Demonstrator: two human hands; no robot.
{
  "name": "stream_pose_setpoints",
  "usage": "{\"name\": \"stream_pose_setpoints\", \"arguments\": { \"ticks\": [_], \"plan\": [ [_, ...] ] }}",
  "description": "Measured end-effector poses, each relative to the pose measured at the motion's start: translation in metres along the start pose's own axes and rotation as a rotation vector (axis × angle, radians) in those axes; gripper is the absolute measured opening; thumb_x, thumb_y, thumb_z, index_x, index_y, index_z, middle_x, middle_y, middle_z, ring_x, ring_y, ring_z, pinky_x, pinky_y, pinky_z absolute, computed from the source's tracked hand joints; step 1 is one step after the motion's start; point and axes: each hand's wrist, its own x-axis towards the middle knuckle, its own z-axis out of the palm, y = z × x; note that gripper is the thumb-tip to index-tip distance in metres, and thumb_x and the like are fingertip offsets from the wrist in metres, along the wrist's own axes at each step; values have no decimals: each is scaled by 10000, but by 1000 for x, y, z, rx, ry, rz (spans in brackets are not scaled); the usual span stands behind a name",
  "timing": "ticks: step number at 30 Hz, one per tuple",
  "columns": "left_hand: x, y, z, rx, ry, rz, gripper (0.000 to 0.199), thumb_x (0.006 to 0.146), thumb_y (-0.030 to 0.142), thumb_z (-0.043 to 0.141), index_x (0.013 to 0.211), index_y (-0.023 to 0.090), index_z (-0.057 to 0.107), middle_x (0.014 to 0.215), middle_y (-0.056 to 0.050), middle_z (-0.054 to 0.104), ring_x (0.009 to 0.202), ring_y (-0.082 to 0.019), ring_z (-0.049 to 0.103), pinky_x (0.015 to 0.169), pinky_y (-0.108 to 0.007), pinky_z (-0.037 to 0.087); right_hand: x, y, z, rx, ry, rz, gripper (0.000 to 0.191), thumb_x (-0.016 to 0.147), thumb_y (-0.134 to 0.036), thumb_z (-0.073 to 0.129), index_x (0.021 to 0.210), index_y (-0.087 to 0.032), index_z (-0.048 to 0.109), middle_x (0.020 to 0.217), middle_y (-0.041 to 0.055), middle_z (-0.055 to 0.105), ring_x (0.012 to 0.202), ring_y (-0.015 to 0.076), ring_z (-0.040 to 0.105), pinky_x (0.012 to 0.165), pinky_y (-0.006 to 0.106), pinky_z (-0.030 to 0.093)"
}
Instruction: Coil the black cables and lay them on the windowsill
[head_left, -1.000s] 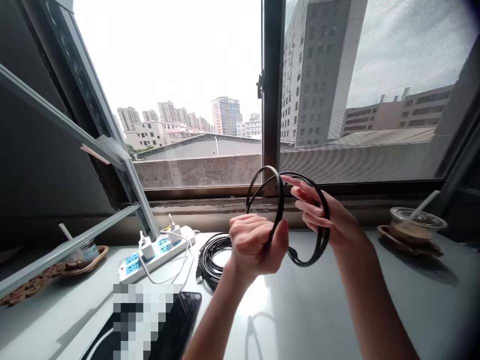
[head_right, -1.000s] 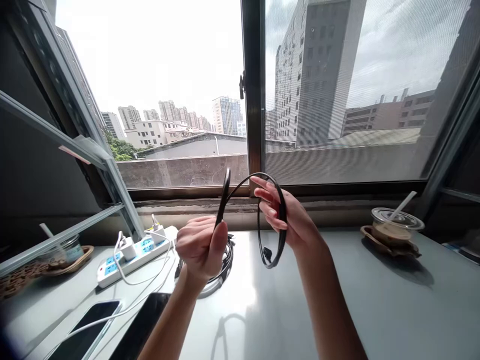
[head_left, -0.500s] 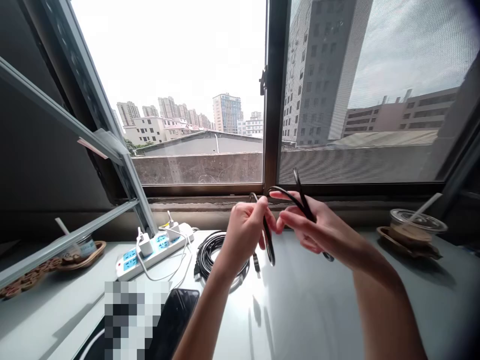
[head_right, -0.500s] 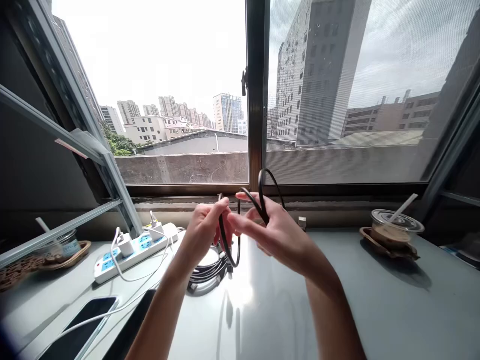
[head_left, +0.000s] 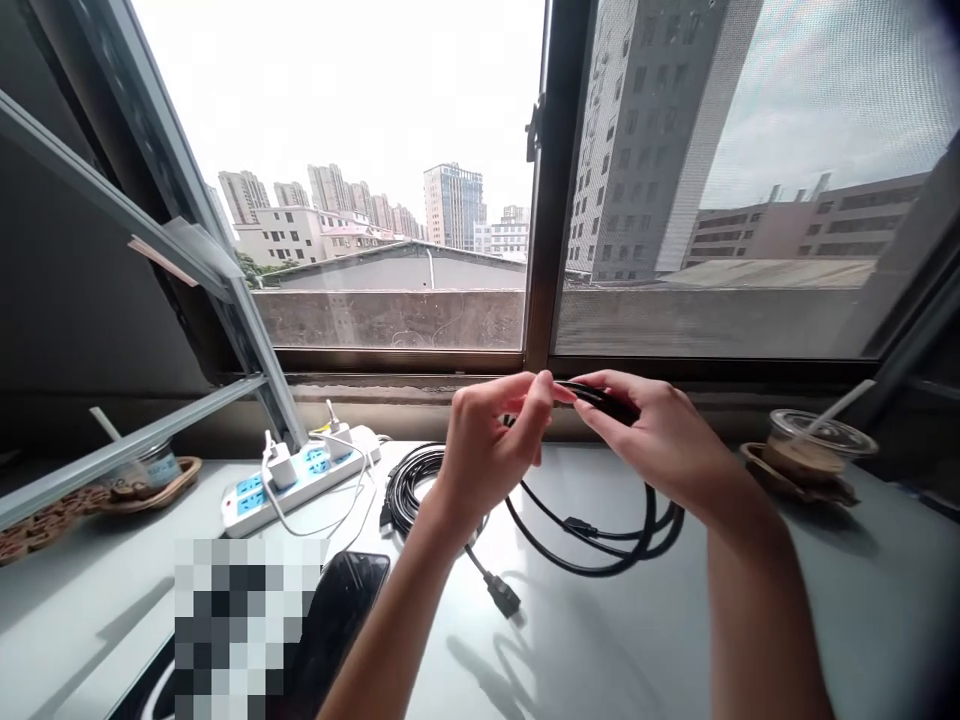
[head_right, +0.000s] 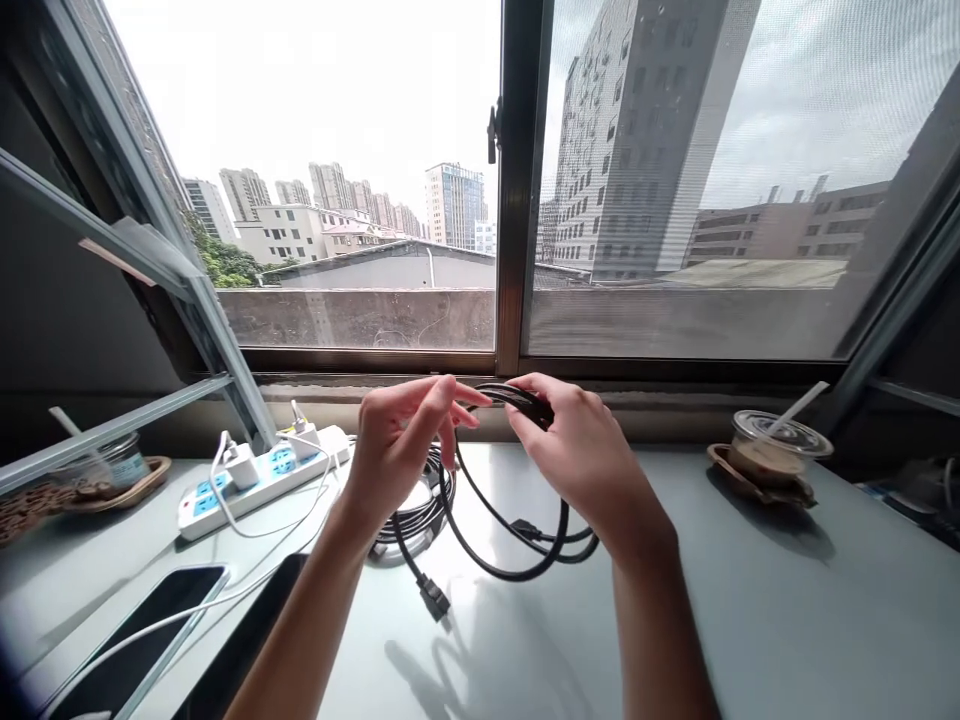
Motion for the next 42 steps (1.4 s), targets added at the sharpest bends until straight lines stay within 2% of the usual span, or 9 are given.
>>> {"name": "stream_pose_setpoints", "arguments": {
  "ticks": [3,7,11,16,23,30,35,39,42],
  "plan": [
    [-1,6,-2,72,133,145,300,782,322,584,1051,193,614,878,-51,671,856,-190,616,854,-315,438,1,1,2,-35,9,-21,270,799,-326,555,1025,-245,677,945,24,686,862,207,630,782,337,482],
    [3,-14,0,123,-237,241,612,699,321,686,1267,238,474,1267,-83,545,1158,-227,495,998,-339,329,-1,0,-1,16,40,-56,280,767,-284,590,1025,-243,691,993,16,682,924,220,630,823,355,484],
    [11,-50,15,140,-235,110,281,829,380,537,1022,191,614,883,-51,679,796,-178,613,825,-297,404,-12,-16,-12,55,157,-106,196,731,-298,659,914,-261,720,851,-3,694,763,172,646,649,272,503],
    [16,-56,26,-389,-14,-169,441,879,481,403,638,166,595,542,-24,595,590,-146,595,686,-267,452,-22,-35,-17,139,551,-165,142,734,-326,696,863,-265,694,714,-22,633,633,93,583,506,183,448],
    [14,-24,9,-907,262,-390,516,776,411,594,442,176,279,351,100,208,275,-8,157,308,-167,168,11,2,-1,263,175,-97,379,760,-440,653,1032,-177,644,574,-31,553,508,81,532,500,196,441],
    [16,-30,18,-720,298,-351,475,746,360,604,422,186,303,344,89,272,285,-33,313,393,-195,359,4,-8,-3,838,82,41,338,782,-462,624,891,-151,699,362,-81,321,270,25,271,278,167,238],
    [14,-41,29,-679,89,-528,326,732,394,618,561,156,476,492,24,524,507,-108,582,581,-220,443,-9,-27,-21,1046,277,162,161,718,-241,676,857,-179,728,310,-103,215,249,6,145,259,177,88],
    [10,-33,36,-871,15,-572,386,743,496,613,613,163,467,554,21,541,662,-127,624,730,-243,466,-10,-24,-21,1014,406,14,164,728,-242,665,877,-211,726,307,-98,247,260,20,165,274,186,122],
    [11,-26,30,-1084,104,-535,452,778,486,591,531,175,376,437,62,406,479,-79,526,622,-221,470,-5,-12,-11,792,426,-137,129,734,-300,677,821,-213,715,365,-81,365,276,28,271,290,185,230]
  ]
}}
